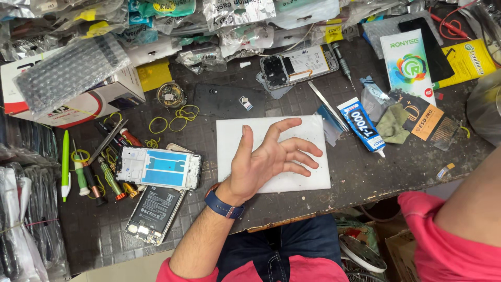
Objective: The person reassembles a disassembled smartphone by placing the back cover, aligning internal components, and securing the casing. They then power on the device and test the touchscreen responsiveness.
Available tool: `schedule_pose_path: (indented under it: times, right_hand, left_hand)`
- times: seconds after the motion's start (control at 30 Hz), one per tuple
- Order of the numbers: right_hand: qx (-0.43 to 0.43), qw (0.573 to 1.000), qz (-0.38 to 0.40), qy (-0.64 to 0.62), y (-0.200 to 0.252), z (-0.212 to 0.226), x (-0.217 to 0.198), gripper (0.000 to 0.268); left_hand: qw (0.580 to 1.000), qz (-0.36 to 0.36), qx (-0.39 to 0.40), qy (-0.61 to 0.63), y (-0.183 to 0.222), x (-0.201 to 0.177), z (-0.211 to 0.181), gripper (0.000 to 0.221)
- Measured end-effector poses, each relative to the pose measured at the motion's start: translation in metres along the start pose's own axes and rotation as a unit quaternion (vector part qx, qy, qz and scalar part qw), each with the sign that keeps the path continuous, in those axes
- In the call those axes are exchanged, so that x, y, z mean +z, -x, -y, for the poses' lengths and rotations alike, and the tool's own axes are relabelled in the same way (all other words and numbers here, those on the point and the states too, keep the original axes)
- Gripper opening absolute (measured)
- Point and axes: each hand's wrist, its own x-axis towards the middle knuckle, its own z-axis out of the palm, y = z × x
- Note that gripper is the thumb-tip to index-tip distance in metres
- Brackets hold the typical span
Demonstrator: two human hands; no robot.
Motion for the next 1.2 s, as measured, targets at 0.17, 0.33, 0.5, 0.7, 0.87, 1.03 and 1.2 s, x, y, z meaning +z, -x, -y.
schedule_pose_path:
  times: [0.17, 0.33, 0.5, 0.7, 0.87, 1.03, 1.2]
  right_hand:
    - [-0.015, 0.999, -0.009, 0.028, -0.013, -0.009, -0.002, 0.06]
    - [-0.026, 0.998, -0.018, 0.053, -0.025, -0.02, -0.004, 0.054]
    - [-0.037, 0.997, -0.023, 0.068, -0.035, -0.03, -0.002, 0.048]
    - [-0.045, 0.995, -0.035, 0.082, -0.044, -0.046, -0.002, 0.041]
    - [-0.055, 0.993, -0.045, 0.097, -0.052, -0.059, 0.0, 0.036]
    - [-0.084, 0.988, -0.061, 0.114, -0.062, -0.076, 0.004, 0.031]
    - [-0.134, 0.977, -0.083, 0.141, -0.072, -0.108, 0.008, 0.027]
  left_hand:
    - [1.0, 0.001, 0.002, -0.012, 0.001, -0.001, 0.001, 0.101]
    - [1.0, 0.007, 0.007, -0.016, 0.002, 0.0, 0.0, 0.1]
    - [1.0, 0.001, 0.002, -0.026, 0.003, 0.001, -0.001, 0.101]
    - [0.999, 0.004, 0.003, -0.032, 0.002, 0.0, 0.0, 0.101]
    - [0.999, 0.003, 0.004, -0.033, 0.003, 0.001, 0.0, 0.102]
    - [1.0, 0.004, 0.002, -0.031, 0.003, 0.0, -0.002, 0.104]
    - [0.999, 0.013, 0.001, -0.048, 0.006, -0.003, -0.002, 0.107]
